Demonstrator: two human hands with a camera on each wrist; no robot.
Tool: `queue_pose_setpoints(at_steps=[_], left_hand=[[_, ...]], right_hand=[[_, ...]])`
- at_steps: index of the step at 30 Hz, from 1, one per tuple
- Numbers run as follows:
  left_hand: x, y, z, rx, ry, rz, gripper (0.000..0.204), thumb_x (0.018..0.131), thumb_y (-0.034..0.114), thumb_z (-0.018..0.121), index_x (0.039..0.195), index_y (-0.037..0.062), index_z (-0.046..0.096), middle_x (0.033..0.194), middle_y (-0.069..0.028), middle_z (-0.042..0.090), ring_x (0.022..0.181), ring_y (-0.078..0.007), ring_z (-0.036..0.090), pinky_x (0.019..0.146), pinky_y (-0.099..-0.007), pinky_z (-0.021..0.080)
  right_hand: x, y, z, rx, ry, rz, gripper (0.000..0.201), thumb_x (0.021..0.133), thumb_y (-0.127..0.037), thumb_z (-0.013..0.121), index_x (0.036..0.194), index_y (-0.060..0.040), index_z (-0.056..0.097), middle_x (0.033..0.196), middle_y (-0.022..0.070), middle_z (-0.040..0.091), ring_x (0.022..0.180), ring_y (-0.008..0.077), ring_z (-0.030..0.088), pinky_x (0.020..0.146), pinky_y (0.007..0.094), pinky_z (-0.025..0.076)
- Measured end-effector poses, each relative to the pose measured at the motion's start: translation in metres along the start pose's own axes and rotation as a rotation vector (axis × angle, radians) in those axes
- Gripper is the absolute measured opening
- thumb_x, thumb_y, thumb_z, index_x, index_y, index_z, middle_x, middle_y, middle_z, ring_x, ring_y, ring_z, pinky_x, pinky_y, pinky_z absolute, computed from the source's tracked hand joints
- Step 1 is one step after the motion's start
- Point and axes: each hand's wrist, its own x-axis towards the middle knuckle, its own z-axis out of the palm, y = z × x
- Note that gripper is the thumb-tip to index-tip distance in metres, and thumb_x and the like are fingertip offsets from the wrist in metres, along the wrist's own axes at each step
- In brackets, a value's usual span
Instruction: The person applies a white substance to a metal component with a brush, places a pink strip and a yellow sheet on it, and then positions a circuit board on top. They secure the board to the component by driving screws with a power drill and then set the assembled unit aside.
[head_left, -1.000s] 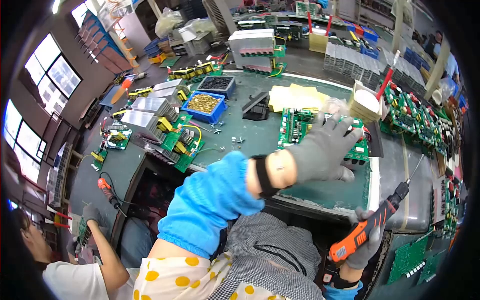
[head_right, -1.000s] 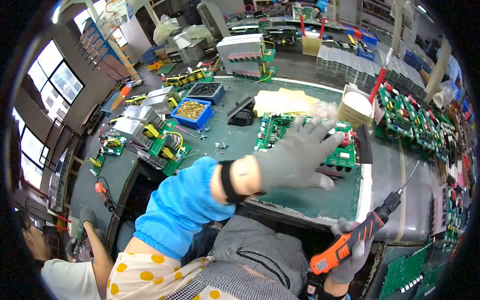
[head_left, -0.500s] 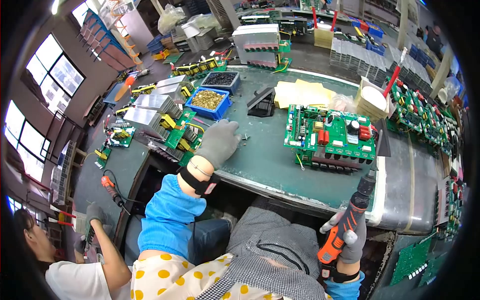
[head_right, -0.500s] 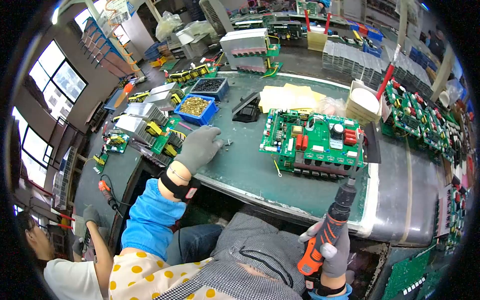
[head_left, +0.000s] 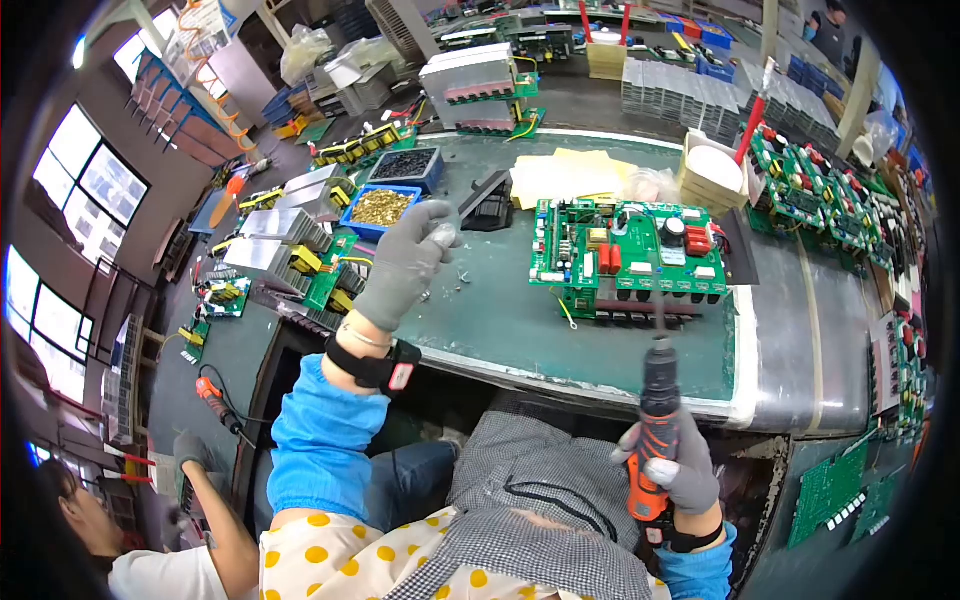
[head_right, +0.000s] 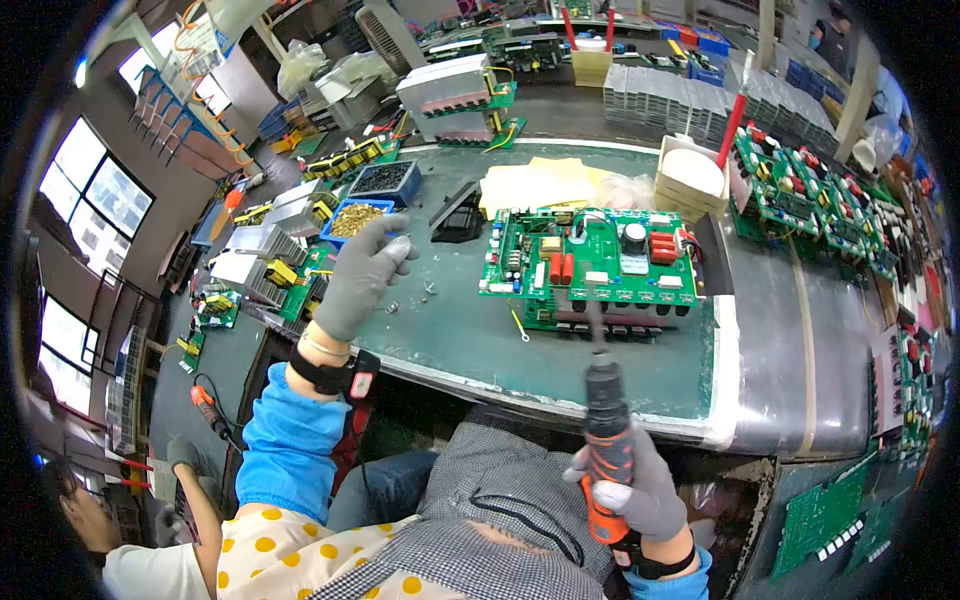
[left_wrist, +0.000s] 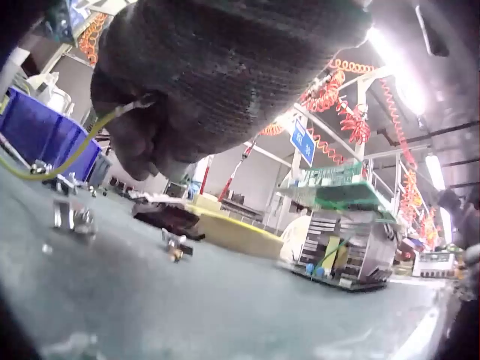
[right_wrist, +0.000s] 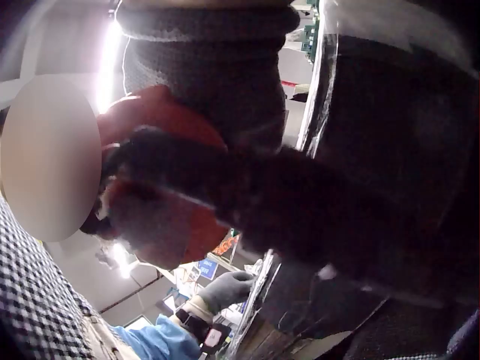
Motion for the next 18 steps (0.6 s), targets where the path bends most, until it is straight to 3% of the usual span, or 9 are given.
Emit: queue_pose_setpoints(at_steps=[2,6,9,13,16,18], left_hand=[[-0.012,0.025,0.002,-0.414,-0.15,-0.145,0.033,0.102,0.019,0.056,0.128,-0.0005,0.057,0.106,-0.008,0.07,0.083,-0.0107,0.066,0.068,-0.0214,0.054],[-0.022,0.024,0.024,-1.06,-0.438,-0.234,0.031,0.103,0.016,0.052,0.128,-0.0012,0.055,0.117,-0.0126,0.066,0.097,-0.0188,0.07,0.079,-0.0253,0.061],[-0.036,0.033,0.043,-1.081,-0.433,-0.256,0.03,0.102,0.015,0.053,0.127,-0.0015,0.055,0.115,-0.0134,0.066,0.098,-0.0204,0.07,0.08,-0.0266,0.062],[-0.043,0.043,0.054,-1.043,-0.382,-0.256,0.031,0.101,0.015,0.055,0.128,-0.0017,0.054,0.116,-0.0139,0.066,0.098,-0.0205,0.07,0.08,-0.0265,0.062],[-0.046,0.045,0.057,-1.024,-0.383,-0.27,0.031,0.102,0.014,0.054,0.128,-0.0015,0.054,0.116,-0.0138,0.066,0.098,-0.0205,0.07,0.08,-0.0272,0.062],[-0.048,0.043,0.058,-1.026,-0.38,-0.255,0.031,0.102,0.014,0.054,0.128,-0.0012,0.054,0.116,-0.0136,0.066,0.099,-0.0202,0.07,0.081,-0.0275,0.062]], right_hand=[[0.01,0.003,-0.003,-0.12,-0.154,0.012,0.077,0.08,-0.015,0.069,0.146,0.0023,0.033,0.105,0.0142,0.063,0.097,0.0231,0.066,0.089,0.0395,0.052],[0.027,0.01,0.012,-0.357,-0.238,0.054,0.074,0.083,-0.015,0.072,0.144,0.0026,0.035,0.103,0.0103,0.063,0.095,0.0185,0.064,0.087,0.0357,0.052],[0.029,0.016,0.016,-0.535,-0.223,-0.038,0.075,0.083,-0.021,0.075,0.144,0.0004,0.037,0.102,0.0099,0.064,0.093,0.0168,0.063,0.085,0.034,0.051],[0.023,0.011,0.017,-0.517,-0.183,-0.022,0.077,0.085,-0.029,0.074,0.146,-0.0006,0.037,0.104,0.0114,0.065,0.093,0.0196,0.063,0.086,0.0353,0.051],[0.021,0.011,0.013,-0.614,-0.187,-0.057,0.08,0.086,-0.032,0.073,0.147,0.0023,0.033,0.11,0.0223,0.065,0.1,0.0323,0.068,0.088,0.0393,0.052],[0.02,0.01,0.013,-0.63,-0.196,-0.056,0.08,0.086,-0.032,0.073,0.147,0.0022,0.033,0.109,0.0226,0.065,0.099,0.033,0.068,0.088,0.0395,0.052]])
